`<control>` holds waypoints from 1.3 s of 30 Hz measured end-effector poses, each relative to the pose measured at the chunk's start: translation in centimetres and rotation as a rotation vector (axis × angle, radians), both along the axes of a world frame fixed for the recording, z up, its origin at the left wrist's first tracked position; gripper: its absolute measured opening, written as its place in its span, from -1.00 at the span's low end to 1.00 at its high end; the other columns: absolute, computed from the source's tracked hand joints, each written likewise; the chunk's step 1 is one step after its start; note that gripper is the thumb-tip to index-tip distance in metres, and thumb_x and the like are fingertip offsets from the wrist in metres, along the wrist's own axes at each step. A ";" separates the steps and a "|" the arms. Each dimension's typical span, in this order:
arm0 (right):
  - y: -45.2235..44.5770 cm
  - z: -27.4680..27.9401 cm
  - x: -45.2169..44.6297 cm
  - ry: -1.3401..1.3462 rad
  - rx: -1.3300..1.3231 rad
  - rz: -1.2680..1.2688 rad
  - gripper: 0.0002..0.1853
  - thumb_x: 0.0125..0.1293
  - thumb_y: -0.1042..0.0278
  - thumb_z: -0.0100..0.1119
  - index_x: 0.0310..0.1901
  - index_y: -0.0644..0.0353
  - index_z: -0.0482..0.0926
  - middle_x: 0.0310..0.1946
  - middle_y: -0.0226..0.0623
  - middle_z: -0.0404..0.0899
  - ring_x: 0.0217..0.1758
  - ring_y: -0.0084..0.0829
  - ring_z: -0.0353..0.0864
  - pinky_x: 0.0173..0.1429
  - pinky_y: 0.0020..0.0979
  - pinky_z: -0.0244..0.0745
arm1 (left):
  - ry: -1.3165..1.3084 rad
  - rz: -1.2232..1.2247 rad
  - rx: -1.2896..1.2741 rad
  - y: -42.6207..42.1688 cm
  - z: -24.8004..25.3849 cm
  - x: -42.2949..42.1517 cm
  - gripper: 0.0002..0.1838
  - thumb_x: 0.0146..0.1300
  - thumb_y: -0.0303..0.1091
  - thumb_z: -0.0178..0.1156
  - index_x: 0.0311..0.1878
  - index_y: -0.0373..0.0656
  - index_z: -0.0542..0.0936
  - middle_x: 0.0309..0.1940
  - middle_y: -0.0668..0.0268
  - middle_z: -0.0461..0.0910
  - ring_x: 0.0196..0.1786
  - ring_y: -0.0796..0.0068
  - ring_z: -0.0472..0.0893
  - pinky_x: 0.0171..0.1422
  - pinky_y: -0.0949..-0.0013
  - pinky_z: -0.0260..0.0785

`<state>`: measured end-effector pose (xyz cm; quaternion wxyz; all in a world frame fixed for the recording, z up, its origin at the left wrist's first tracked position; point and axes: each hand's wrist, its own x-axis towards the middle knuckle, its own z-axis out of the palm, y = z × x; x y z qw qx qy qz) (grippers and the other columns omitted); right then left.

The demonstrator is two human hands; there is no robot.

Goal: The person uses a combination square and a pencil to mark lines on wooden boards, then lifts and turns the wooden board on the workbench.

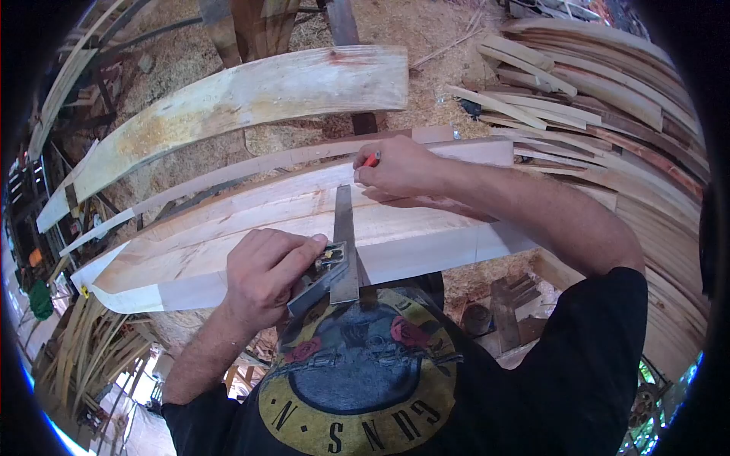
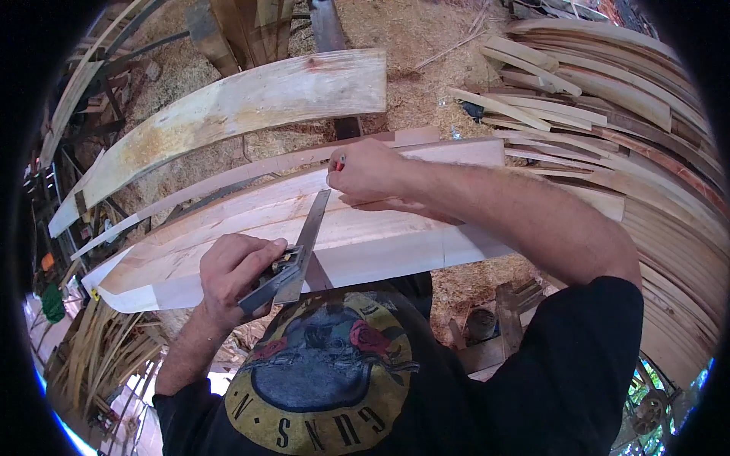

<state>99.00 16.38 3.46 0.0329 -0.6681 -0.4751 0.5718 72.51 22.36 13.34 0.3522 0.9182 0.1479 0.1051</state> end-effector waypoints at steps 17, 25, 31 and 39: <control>0.1 -1.4 -1.2 0.021 0.052 0.047 -0.60 0.31 0.04 0.23 0.00 0.15 0.76 -0.11 0.02 0.77 -0.02 0.05 0.76 0.16 -0.07 0.63 | -0.008 0.004 0.004 0.0 0.0 0.0 -0.56 -0.02 -0.28 0.35 -0.02 -0.22 0.74 -0.32 0.26 0.69 -0.32 0.26 0.64 -0.23 0.21 0.43; 0.6 -0.5 -0.8 0.013 0.010 0.086 -0.57 0.36 0.03 0.27 0.12 0.13 0.73 -0.05 -0.03 0.78 0.03 -0.08 0.77 0.18 -0.17 0.63 | -0.007 -0.007 0.006 0.1 0.1 0.1 -0.56 -0.01 -0.26 0.36 -0.02 -0.22 0.73 -0.31 0.25 0.69 -0.31 0.25 0.64 -0.22 0.20 0.43; 0.9 0.0 -0.5 0.041 -0.008 0.084 -0.58 0.34 0.05 0.27 0.08 0.14 0.75 -0.06 -0.02 0.78 0.02 -0.08 0.77 0.18 -0.18 0.62 | -0.002 -0.007 0.010 0.1 0.0 0.0 -0.58 0.02 -0.25 0.38 -0.03 -0.22 0.73 -0.31 0.26 0.69 -0.32 0.26 0.63 -0.22 0.20 0.42; 1.0 -0.5 -0.3 0.095 -0.015 0.091 -0.58 0.30 0.06 0.32 0.07 0.14 0.76 -0.10 -0.03 0.79 -0.02 -0.10 0.78 0.14 -0.20 0.64 | -0.015 -0.005 0.005 0.1 0.0 0.1 -0.58 0.03 -0.22 0.37 -0.03 -0.21 0.73 -0.31 0.27 0.68 -0.33 0.27 0.62 -0.22 0.21 0.40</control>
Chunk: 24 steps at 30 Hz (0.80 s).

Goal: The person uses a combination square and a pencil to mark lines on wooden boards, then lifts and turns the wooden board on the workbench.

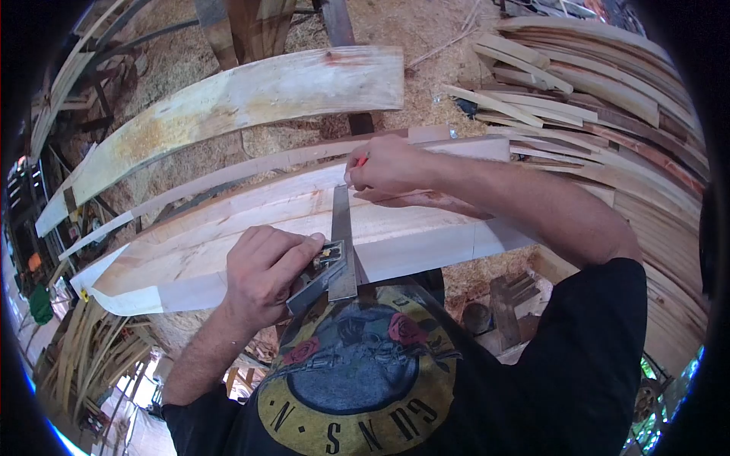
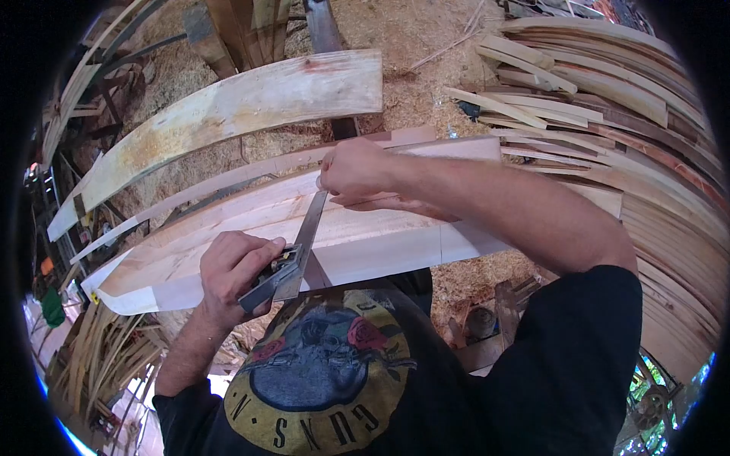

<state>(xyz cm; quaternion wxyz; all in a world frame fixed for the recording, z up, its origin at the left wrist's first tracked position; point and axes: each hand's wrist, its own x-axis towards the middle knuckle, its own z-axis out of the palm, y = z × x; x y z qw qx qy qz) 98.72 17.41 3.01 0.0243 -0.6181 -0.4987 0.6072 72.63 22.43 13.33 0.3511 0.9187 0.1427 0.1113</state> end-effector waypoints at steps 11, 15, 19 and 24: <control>-0.2 -0.8 -0.2 -0.011 0.008 -0.035 -0.60 0.29 0.07 0.30 0.00 0.19 0.77 -0.16 -0.10 0.81 -0.06 -0.19 0.79 0.13 -0.24 0.64 | 0.000 0.002 0.012 -0.1 -0.3 -0.2 -0.58 0.03 -0.21 0.39 -0.03 -0.20 0.73 -0.33 0.28 0.66 -0.33 0.28 0.61 -0.23 0.21 0.38; -0.3 -1.7 -0.5 -0.019 0.131 0.014 -0.63 0.23 0.06 0.25 -0.12 0.15 0.80 -0.20 -0.04 0.78 -0.08 -0.01 0.77 0.05 -0.13 0.63 | 0.008 0.001 0.014 -0.1 0.0 0.0 -0.58 0.02 -0.23 0.40 -0.04 -0.21 0.73 -0.34 0.28 0.66 -0.33 0.28 0.60 -0.23 0.21 0.38; 0.0 -1.8 0.1 0.003 0.039 -0.003 -0.65 0.30 0.10 0.28 -0.09 0.22 0.79 -0.26 -0.18 0.81 -0.18 -0.26 0.79 0.00 -0.26 0.65 | 0.005 0.000 0.016 -0.1 -0.1 0.0 -0.58 0.02 -0.23 0.41 -0.03 -0.21 0.72 -0.33 0.28 0.67 -0.33 0.27 0.61 -0.22 0.20 0.38; 1.5 0.1 1.7 0.083 -0.133 -0.242 -0.69 0.30 0.12 0.29 -0.17 0.20 0.80 -0.32 -0.26 0.79 -0.22 -0.44 0.74 -0.07 -0.36 0.62 | -0.007 0.004 0.009 -0.1 0.0 0.1 -0.57 0.02 -0.22 0.42 -0.03 -0.22 0.72 -0.32 0.26 0.68 -0.32 0.24 0.62 -0.20 0.19 0.40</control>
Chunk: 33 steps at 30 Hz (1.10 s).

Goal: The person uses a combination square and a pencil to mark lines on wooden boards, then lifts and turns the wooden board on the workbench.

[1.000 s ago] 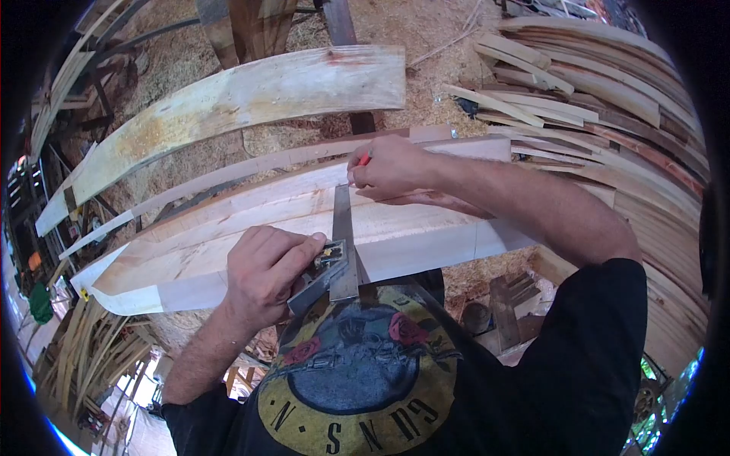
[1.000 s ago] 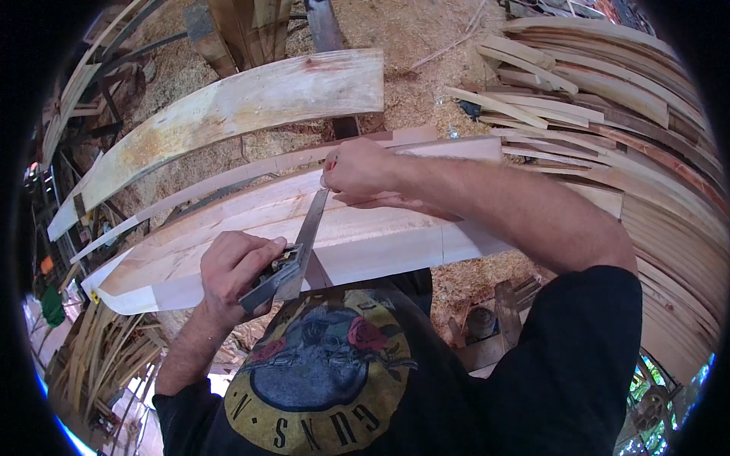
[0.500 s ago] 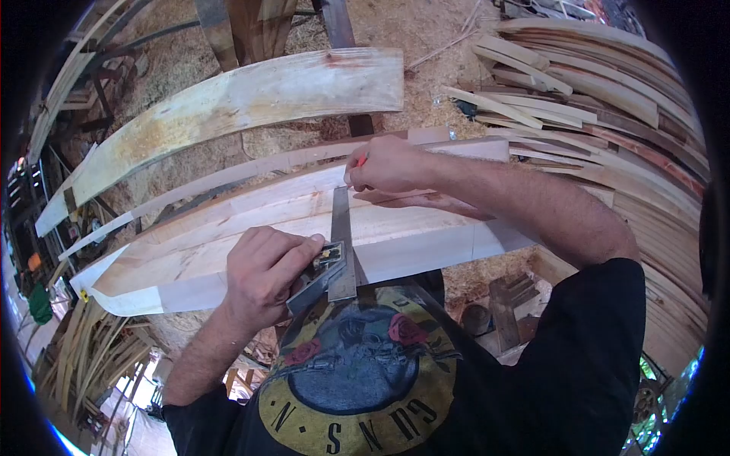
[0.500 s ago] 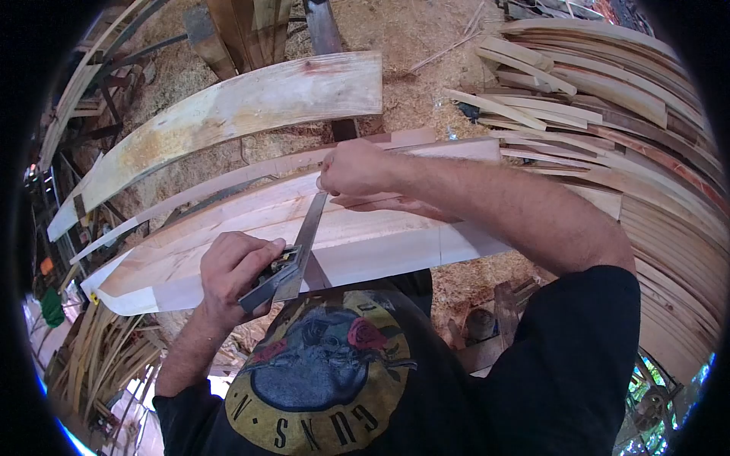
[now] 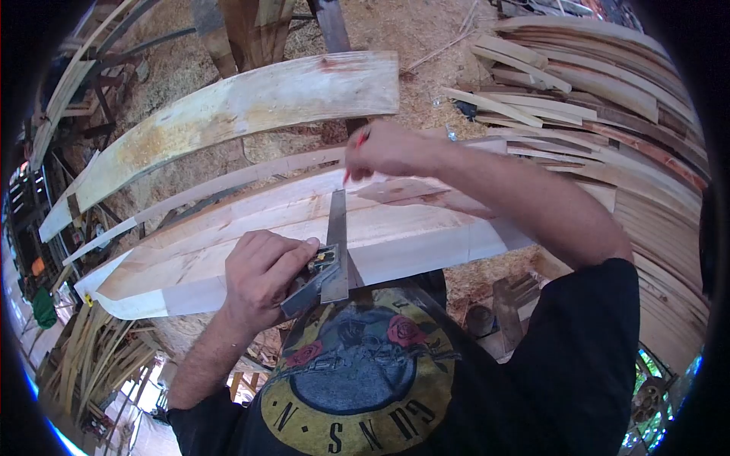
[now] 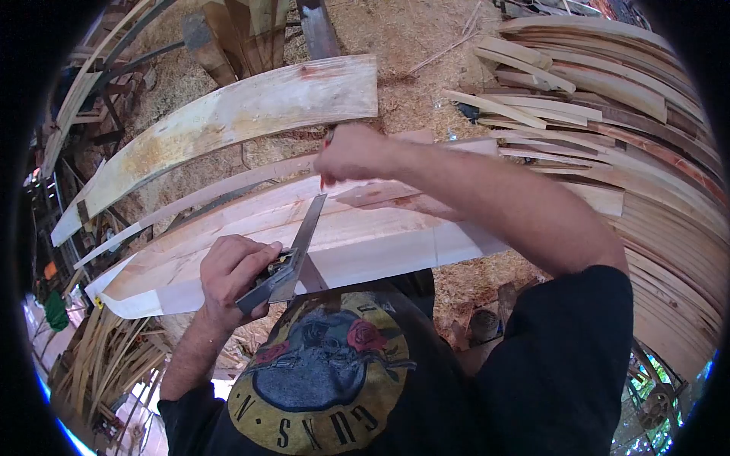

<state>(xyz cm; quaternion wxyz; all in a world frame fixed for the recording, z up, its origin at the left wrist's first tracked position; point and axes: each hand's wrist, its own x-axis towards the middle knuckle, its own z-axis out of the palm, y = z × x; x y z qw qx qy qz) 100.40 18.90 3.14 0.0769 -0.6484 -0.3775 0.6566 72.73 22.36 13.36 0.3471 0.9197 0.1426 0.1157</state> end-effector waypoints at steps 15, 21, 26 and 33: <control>-17.9 11.0 15.4 -0.352 0.620 -0.875 -0.69 0.52 0.28 0.19 0.10 0.34 0.65 -0.14 -0.18 0.76 -0.04 -0.44 0.76 0.13 -0.41 0.65 | -0.050 0.021 0.088 -3.3 0.7 6.6 -0.56 -0.01 -0.28 0.43 -0.02 -0.25 0.72 -0.26 0.19 0.70 -0.23 0.16 0.71 -0.15 0.18 0.53; -21.4 9.1 13.8 -0.529 0.706 -0.824 -0.74 0.45 0.35 0.27 0.05 0.34 0.68 -0.22 -0.27 0.76 -0.14 -0.56 0.71 0.00 -0.49 0.59 | 0.010 -0.021 0.046 -5.9 0.7 10.6 -0.60 0.03 -0.40 0.35 -0.01 -0.28 0.73 -0.22 0.10 0.73 -0.21 0.12 0.74 -0.14 0.20 0.58; -20.5 8.8 13.3 -0.638 0.815 -0.734 -0.78 0.39 0.40 0.29 -0.01 0.31 0.70 -0.25 -0.21 0.77 -0.22 -0.52 0.73 -0.14 -0.44 0.60 | 0.039 -0.001 0.041 -7.0 0.9 11.9 -0.58 0.00 -0.42 0.35 0.01 -0.28 0.73 -0.21 0.08 0.73 -0.20 0.11 0.75 -0.12 0.19 0.60; -20.4 9.1 13.4 -0.697 0.842 -0.676 -0.77 0.39 0.34 0.27 -0.04 0.31 0.69 -0.24 -0.14 0.75 -0.23 -0.35 0.76 -0.17 -0.37 0.62 | 0.047 -0.009 0.053 -7.4 0.6 12.4 -0.59 0.01 -0.43 0.36 0.01 -0.29 0.73 -0.24 0.08 0.73 -0.23 0.12 0.75 -0.15 0.22 0.60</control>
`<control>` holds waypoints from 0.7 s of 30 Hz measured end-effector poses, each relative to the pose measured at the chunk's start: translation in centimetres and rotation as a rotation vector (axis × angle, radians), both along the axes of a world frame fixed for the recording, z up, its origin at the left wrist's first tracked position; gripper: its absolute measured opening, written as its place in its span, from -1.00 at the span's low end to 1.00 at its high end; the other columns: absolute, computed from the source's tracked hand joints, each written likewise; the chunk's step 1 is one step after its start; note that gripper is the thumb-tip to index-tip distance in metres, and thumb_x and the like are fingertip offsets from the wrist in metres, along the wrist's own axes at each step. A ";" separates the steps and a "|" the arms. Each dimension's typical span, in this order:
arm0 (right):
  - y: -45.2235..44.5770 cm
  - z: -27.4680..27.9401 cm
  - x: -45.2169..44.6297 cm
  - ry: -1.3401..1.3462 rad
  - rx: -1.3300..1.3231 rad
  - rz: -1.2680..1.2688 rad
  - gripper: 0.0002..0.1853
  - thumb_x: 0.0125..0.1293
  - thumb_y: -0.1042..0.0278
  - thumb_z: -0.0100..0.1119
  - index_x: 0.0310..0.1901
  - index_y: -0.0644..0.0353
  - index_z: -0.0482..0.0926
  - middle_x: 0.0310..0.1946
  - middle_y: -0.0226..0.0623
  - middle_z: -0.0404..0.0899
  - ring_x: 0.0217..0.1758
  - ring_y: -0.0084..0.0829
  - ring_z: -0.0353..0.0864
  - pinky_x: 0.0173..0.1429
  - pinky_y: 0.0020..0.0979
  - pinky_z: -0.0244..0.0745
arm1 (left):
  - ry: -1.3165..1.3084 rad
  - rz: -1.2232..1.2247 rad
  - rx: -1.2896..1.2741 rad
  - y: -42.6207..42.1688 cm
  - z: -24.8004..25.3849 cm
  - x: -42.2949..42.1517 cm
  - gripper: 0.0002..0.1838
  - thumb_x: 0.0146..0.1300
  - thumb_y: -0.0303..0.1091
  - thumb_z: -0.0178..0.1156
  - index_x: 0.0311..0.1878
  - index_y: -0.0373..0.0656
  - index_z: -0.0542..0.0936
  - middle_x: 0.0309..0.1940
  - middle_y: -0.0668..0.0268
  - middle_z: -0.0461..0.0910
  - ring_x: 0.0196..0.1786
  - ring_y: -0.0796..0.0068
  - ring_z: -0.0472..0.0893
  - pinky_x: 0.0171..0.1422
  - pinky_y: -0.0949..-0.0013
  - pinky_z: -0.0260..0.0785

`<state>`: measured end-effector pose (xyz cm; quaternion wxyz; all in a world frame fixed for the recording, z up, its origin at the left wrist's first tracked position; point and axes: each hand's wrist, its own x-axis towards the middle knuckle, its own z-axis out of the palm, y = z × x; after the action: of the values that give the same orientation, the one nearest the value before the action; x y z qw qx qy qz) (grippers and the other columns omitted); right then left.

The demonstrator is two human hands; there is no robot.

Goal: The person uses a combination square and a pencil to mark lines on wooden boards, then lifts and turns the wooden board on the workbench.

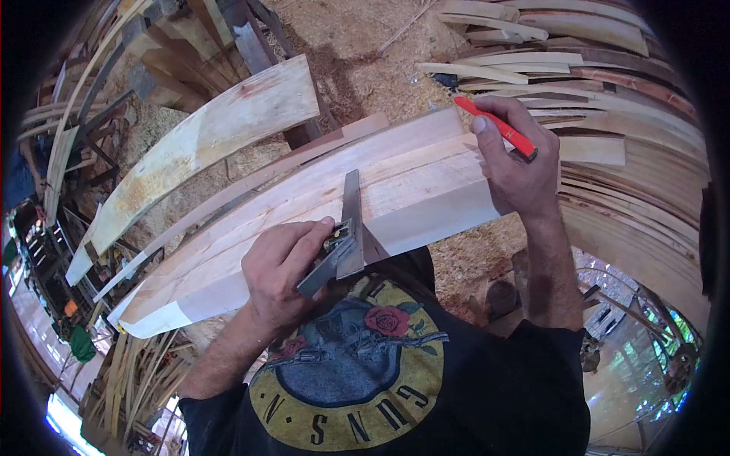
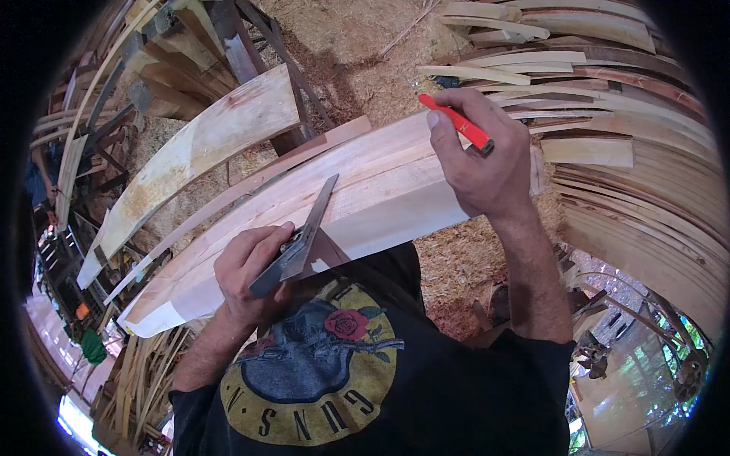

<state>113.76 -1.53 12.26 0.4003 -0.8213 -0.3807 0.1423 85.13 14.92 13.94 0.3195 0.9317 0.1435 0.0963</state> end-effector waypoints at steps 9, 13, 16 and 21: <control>0.1 0.2 0.0 -0.013 -0.027 0.018 -0.76 0.39 0.33 0.26 -0.05 0.31 0.69 -0.26 -0.11 0.74 -0.22 -0.25 0.76 -0.15 -0.30 0.62 | -0.001 -0.015 -0.009 0.2 -0.4 -0.2 -0.61 0.04 -0.41 0.38 -0.01 -0.30 0.73 -0.27 0.09 0.72 -0.25 0.15 0.75 -0.18 0.23 0.59; 0.0 -0.4 0.1 -0.064 0.011 0.026 -0.77 0.38 0.34 0.27 -0.06 0.31 0.69 -0.26 -0.10 0.74 -0.22 -0.24 0.76 -0.14 -0.28 0.62 | 0.001 -0.023 -0.022 0.3 -0.3 -0.1 -0.60 0.04 -0.42 0.37 0.00 -0.30 0.73 -0.27 0.09 0.72 -0.26 0.15 0.74 -0.20 0.23 0.59; 0.1 -0.2 0.0 -0.068 -0.013 0.025 -0.78 0.38 0.34 0.27 -0.06 0.30 0.69 -0.26 -0.10 0.74 -0.22 -0.24 0.76 -0.15 -0.28 0.62 | -0.003 -0.021 -0.028 0.3 -0.3 -0.1 -0.60 0.03 -0.44 0.35 0.00 -0.30 0.73 -0.26 0.09 0.72 -0.26 0.14 0.74 -0.20 0.22 0.59; 0.3 0.2 -0.1 -0.028 -0.042 0.050 -0.79 0.37 0.36 0.27 -0.07 0.29 0.69 -0.29 -0.11 0.74 -0.26 -0.25 0.76 -0.15 -0.30 0.61 | -0.009 -0.023 -0.040 0.3 -0.2 0.0 -0.61 0.02 -0.50 0.34 -0.01 -0.30 0.73 -0.27 0.10 0.71 -0.28 0.17 0.74 -0.22 0.24 0.59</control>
<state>113.68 -1.27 12.46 0.3739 -0.8217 -0.4036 0.1484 85.10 15.26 13.76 0.3396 0.9263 0.1333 0.0942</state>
